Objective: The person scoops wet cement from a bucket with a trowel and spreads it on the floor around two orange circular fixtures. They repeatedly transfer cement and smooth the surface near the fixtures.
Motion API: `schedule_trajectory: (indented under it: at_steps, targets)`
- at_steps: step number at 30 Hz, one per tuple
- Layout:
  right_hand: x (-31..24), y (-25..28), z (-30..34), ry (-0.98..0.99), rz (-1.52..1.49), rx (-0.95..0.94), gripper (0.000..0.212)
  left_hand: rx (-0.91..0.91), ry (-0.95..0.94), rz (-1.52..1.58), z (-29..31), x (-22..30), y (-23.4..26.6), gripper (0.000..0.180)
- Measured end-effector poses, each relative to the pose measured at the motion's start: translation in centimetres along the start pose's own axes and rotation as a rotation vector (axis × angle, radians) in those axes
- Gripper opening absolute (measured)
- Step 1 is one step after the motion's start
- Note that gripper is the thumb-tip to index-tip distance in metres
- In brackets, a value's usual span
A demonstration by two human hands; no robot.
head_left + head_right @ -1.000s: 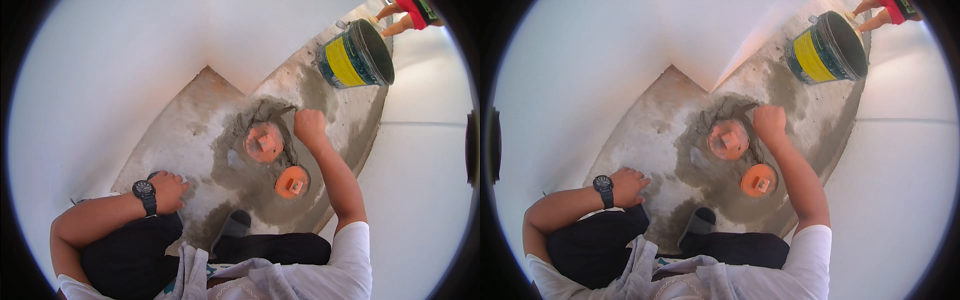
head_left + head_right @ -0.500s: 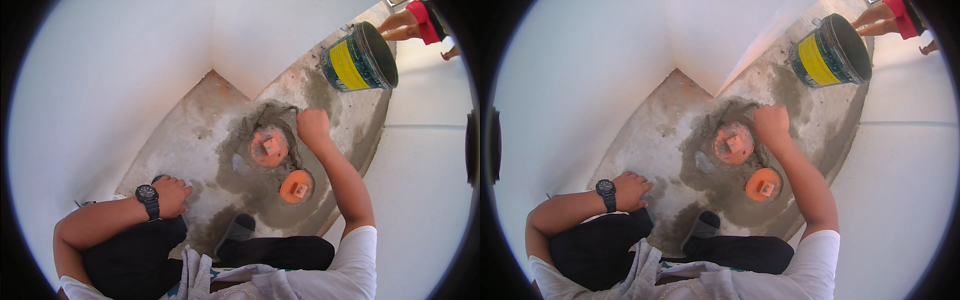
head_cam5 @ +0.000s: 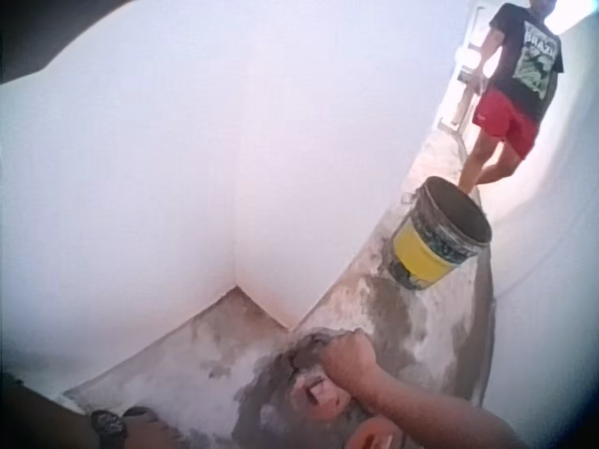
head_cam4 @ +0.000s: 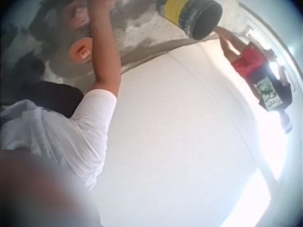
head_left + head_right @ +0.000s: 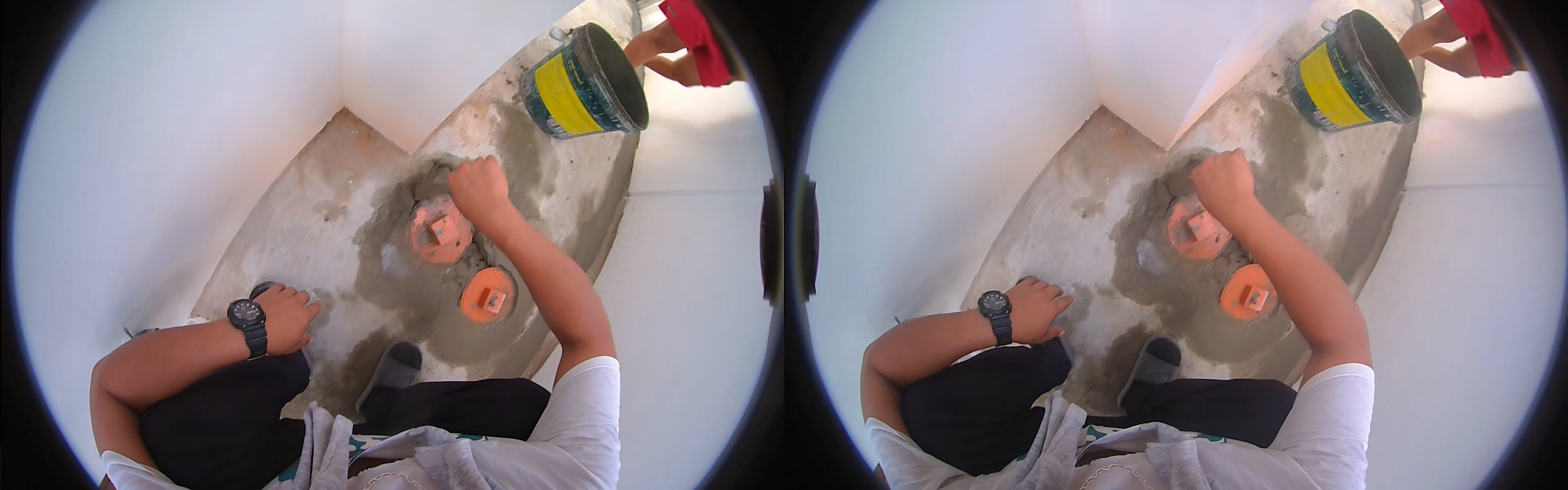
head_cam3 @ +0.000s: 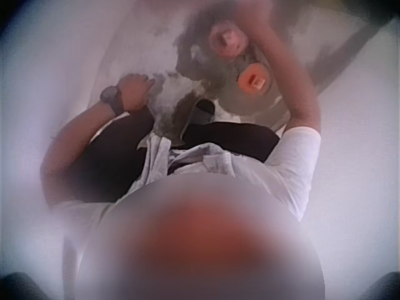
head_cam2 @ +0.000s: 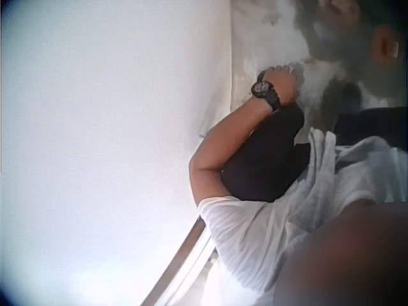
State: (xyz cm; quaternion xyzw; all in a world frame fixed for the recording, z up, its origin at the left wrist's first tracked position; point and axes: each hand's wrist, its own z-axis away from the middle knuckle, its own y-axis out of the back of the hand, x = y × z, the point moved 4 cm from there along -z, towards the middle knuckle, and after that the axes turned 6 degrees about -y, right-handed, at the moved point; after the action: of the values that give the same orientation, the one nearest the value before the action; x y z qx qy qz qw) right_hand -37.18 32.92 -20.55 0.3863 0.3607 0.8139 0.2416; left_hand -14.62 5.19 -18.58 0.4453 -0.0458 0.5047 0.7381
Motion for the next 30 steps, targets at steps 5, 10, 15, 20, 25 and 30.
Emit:
schedule_trajectory:
  at_steps: [5,10,15,20,25,30]
  targets:
    - [1.3,0.0,1.1,-0.08,0.001,0.008,0.01,0.011,0.003,0.015,0.2,0.3,-0.1,0.057]
    - [0.8,-0.4,0.6,-0.065,-0.015,-0.077,0.01,-0.044,-0.007,0.045,0.1,0.7,-0.4,0.057]
    - [-0.5,0.8,0.1,-0.035,-0.04,-0.051,0.011,-0.042,-0.025,0.014,0.0,0.9,-0.6,0.057]
    - [0.5,0.9,1.3,-0.087,-0.058,-0.004,0.011,-0.062,-0.002,0.026,0.1,0.7,-0.6,0.057]
    - [-0.6,0.1,1.2,-0.068,-0.06,-0.032,0.011,-0.034,0.044,0.069,0.2,0.0,0.4,0.06]
    - [-1.2,0.3,2.0,-0.036,-0.056,0.038,0.012,-0.01,0.041,0.055,0.4,-0.2,0.8,0.063]
